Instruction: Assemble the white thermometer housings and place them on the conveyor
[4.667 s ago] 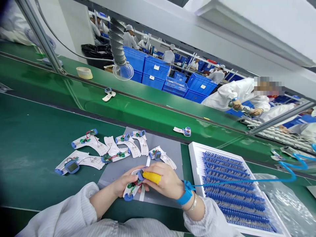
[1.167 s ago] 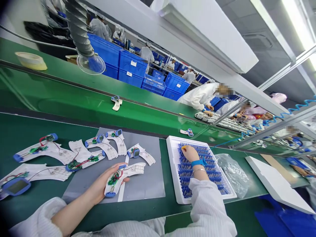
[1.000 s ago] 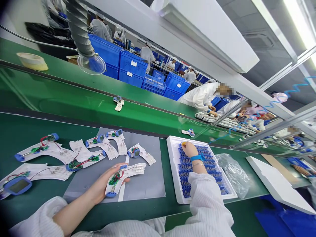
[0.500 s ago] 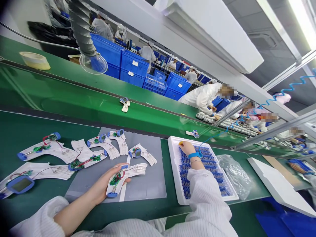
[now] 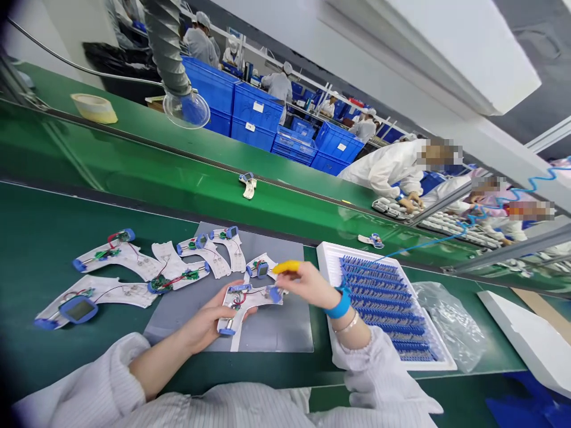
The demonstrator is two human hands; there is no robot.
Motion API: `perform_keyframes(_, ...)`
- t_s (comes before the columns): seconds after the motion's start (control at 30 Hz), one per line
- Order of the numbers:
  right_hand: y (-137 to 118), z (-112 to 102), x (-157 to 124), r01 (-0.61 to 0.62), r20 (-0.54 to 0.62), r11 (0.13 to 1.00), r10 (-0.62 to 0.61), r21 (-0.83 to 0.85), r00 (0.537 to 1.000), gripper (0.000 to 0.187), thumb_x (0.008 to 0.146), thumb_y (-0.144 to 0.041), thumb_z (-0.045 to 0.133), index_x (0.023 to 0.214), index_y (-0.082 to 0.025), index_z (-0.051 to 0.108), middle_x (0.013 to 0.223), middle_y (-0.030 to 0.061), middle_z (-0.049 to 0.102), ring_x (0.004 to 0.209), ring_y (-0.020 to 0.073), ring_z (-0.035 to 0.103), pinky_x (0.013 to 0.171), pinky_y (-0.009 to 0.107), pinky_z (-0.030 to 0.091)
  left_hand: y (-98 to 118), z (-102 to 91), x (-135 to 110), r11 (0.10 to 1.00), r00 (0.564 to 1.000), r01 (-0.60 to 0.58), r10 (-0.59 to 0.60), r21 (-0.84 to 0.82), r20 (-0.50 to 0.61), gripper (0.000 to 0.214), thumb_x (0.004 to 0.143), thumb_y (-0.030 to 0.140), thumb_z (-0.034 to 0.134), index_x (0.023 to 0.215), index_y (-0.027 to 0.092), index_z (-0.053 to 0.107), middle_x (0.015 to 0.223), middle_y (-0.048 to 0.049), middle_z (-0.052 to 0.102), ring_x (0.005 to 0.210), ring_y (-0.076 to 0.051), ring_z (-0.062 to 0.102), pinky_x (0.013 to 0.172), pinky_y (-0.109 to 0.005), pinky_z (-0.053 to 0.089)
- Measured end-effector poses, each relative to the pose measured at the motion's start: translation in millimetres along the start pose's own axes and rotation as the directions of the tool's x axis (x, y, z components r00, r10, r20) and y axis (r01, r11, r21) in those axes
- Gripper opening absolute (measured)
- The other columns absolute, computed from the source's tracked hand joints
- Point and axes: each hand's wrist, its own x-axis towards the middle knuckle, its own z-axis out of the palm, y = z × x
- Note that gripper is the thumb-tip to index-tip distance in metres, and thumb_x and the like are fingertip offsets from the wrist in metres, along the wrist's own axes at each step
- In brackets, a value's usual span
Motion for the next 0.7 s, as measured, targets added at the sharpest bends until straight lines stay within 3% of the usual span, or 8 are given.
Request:
perform_keyframes(0.1, -27, 29, 8, 0.097, 0.192, 0.989, -0.117, 0.108, 0.974, 0.027, 0.077, -0.034, 0.060, 0.095, -0.014, 0.061, 0.075, 0.0032, 0.063, 0.066, 0.0122, 0.059, 0.063, 0.024, 0.050, -3, -2.6, 2, 0.999, 0.999, -0.036, 0.036, 0.020, -0.009, 0.075, 0.052, 0.002, 0.060, 0.121, 0.021, 0.037, 0.103, -0.0062, 0.064, 0.089, -0.021, 0.062, 0.080, -0.031, 0.042)
perform_keyframes(0.23, -30, 44, 18, 0.108, 0.236, 0.991, -0.125, 0.082, 0.964, 0.029, 0.078, -0.031, 0.059, 0.100, -0.013, 0.058, 0.074, 0.0024, 0.061, 0.064, 0.0108, 0.056, 0.060, 0.022, 0.048, -5, -3.9, 3, 0.995, 0.997, -0.074, 0.076, 0.068, -0.034, 0.076, 0.050, 0.002, 0.064, 0.119, 0.022, 0.040, 0.103, -0.0042, 0.063, 0.086, -0.017, 0.059, 0.075, -0.027, 0.040)
perform_keyframes(0.37, -21, 46, 22, 0.121, 0.254, 0.991, -0.130, 0.052, 0.959, 0.030, 0.079, -0.029, 0.058, 0.105, -0.015, 0.055, 0.076, 0.0017, 0.060, 0.064, 0.0104, 0.056, 0.060, 0.022, 0.048, -7, -5.0, 3, 0.991, 0.994, -0.106, 0.108, 0.079, -0.024, 0.077, 0.053, 0.008, 0.072, 0.120, 0.025, 0.039, 0.108, -0.0038, 0.060, 0.095, -0.018, 0.057, 0.083, -0.027, 0.038)
perform_keyframes(0.5, -24, 48, 23, 0.156, 0.236, 0.988, -0.149, -0.014, 0.960, 0.025, 0.081, -0.028, 0.055, 0.102, -0.016, 0.057, 0.076, 0.0013, 0.062, 0.064, 0.0108, 0.057, 0.061, 0.022, 0.048, -10, -7.9, 5, 0.982, 0.987, -0.158, 0.160, 0.100, -0.018, 0.072, 0.056, 0.014, 0.074, 0.119, 0.026, 0.041, 0.114, -0.0043, 0.058, 0.105, -0.019, 0.053, 0.089, -0.028, 0.036)
perform_keyframes(0.6, -30, 50, 21, 0.180, 0.120, 0.971, -0.163, -0.156, 0.979, 0.023, 0.082, -0.031, 0.054, 0.100, -0.017, 0.057, 0.082, 0.0036, 0.062, 0.070, 0.0129, 0.058, 0.066, 0.025, 0.048, -10, -9.0, 7, 0.973, 0.976, -0.208, 0.213, 0.104, -0.037, 0.068, 0.058, 0.017, 0.074, 0.118, 0.025, 0.042, 0.115, -0.0052, 0.057, 0.106, -0.020, 0.053, 0.091, -0.030, 0.036)
perform_keyframes(0.7, -34, 55, 15, 0.148, -0.006, 0.923, -0.160, -0.355, 0.987, 0.036, 0.078, -0.045, 0.058, 0.098, -0.016, 0.057, 0.090, 0.0072, 0.060, 0.078, 0.0173, 0.058, 0.071, 0.030, 0.047, -8, -8.9, 9, 0.973, 0.969, -0.222, 0.227, 0.060, -0.096, 0.070, 0.059, 0.020, 0.074, 0.119, 0.024, 0.040, 0.112, -0.0058, 0.059, 0.103, -0.020, 0.055, 0.090, -0.031, 0.038)
